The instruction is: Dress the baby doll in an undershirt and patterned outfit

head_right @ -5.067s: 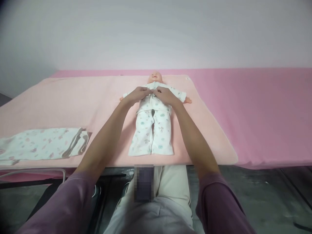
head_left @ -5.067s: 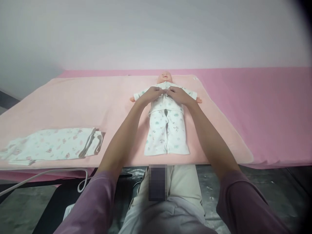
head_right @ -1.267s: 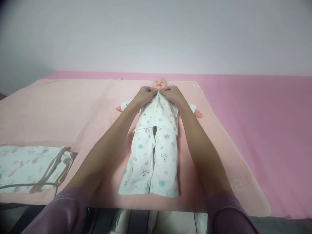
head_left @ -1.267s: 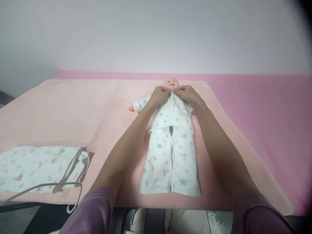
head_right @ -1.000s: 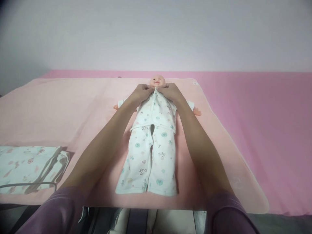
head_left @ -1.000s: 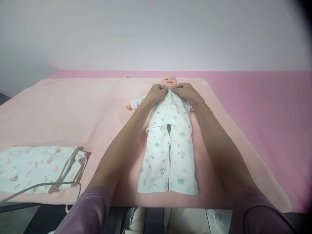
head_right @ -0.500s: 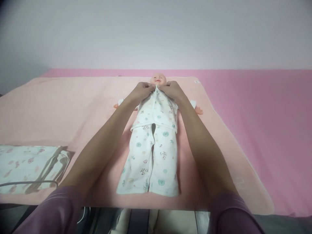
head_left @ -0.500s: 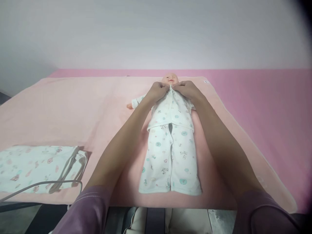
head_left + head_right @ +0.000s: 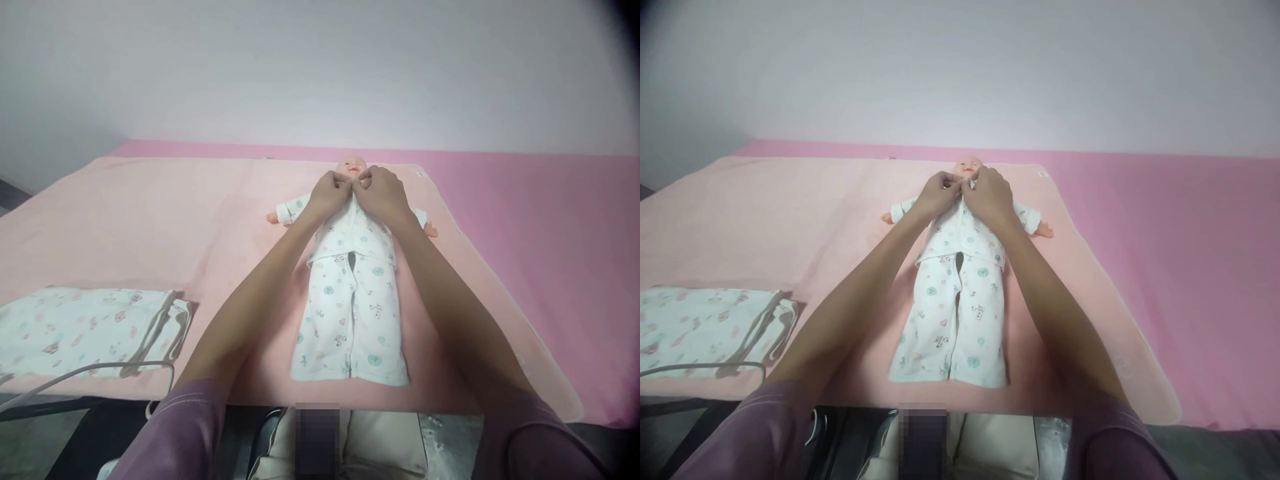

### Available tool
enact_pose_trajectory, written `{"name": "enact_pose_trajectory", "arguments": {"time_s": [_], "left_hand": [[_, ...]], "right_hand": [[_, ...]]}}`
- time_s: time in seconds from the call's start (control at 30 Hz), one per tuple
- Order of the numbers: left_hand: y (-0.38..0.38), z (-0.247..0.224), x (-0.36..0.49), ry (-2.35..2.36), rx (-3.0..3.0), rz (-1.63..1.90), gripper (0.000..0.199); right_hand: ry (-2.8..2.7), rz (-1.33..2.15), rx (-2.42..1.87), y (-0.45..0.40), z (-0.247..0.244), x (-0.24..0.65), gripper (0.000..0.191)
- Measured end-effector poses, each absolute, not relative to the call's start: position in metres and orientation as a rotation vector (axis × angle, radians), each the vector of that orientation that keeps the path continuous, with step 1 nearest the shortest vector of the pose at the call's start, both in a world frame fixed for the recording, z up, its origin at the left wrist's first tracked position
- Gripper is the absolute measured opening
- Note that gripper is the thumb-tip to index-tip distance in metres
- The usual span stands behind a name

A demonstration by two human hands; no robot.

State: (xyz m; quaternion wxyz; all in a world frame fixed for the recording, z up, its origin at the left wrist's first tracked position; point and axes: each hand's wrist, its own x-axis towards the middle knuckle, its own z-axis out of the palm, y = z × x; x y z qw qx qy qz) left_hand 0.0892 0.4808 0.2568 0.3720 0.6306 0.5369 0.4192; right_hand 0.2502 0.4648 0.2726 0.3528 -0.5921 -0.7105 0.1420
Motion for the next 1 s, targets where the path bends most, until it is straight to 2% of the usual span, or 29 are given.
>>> {"name": "enact_pose_trajectory", "arguments": {"time_s": [0.1, 0.2, 0.27, 0.33, 0.5, 0.6, 0.67, 0.73, 0.8, 0.9, 1.0], "left_hand": [[0.433, 0.259, 0.071, 1.446, 1.898, 1.009, 0.028], [0.380, 0.254, 0.051, 1.369, 2.165, 0.787, 0.051], [0.356, 0.246, 0.047, 1.365, 2.259, 0.707, 0.062], [0.346, 0.238, 0.052, 1.437, 2.316, 0.760, 0.058], [0.356, 0.237, 0.057, 1.592, 2.364, 0.931, 0.014], [0.367, 0.246, 0.015, 1.874, 2.081, 0.917, 0.027], [0.371, 0.246, -0.028, 2.115, 1.919, 0.741, 0.031], [0.371, 0.242, -0.064, 2.245, 1.883, 0.427, 0.030], [0.367, 0.237, -0.081, 2.315, 1.888, 0.280, 0.030], [0.366, 0.239, -0.062, 2.285, 2.045, 0.417, 0.037], [0.380, 0.250, -0.018, 2.053, 2.300, 0.589, 0.039]], "right_hand": [[-1.950, 0.351, -1.414, 0.412, 0.274, 0.266, 0.042], [-2.117, 0.484, -1.385, 0.363, 0.266, 0.285, 0.058], [-2.198, 0.485, -1.363, 0.345, 0.256, 0.288, 0.060], [-2.224, 0.417, -1.344, 0.341, 0.248, 0.284, 0.053], [-2.085, 0.313, -1.431, 0.360, 0.247, 0.289, 0.028], [-1.875, 0.215, -1.567, 0.365, 0.245, 0.339, 0.040], [-1.757, 0.166, -1.708, 0.361, 0.238, 0.383, 0.053], [-1.741, 0.217, -1.898, 0.354, 0.226, 0.421, 0.051], [-1.788, 0.186, -1.916, 0.348, 0.212, 0.441, 0.045], [-1.833, -0.006, -1.678, 0.352, 0.198, 0.429, 0.041], [-1.891, 0.093, -1.486, 0.371, 0.202, 0.384, 0.038]]}}
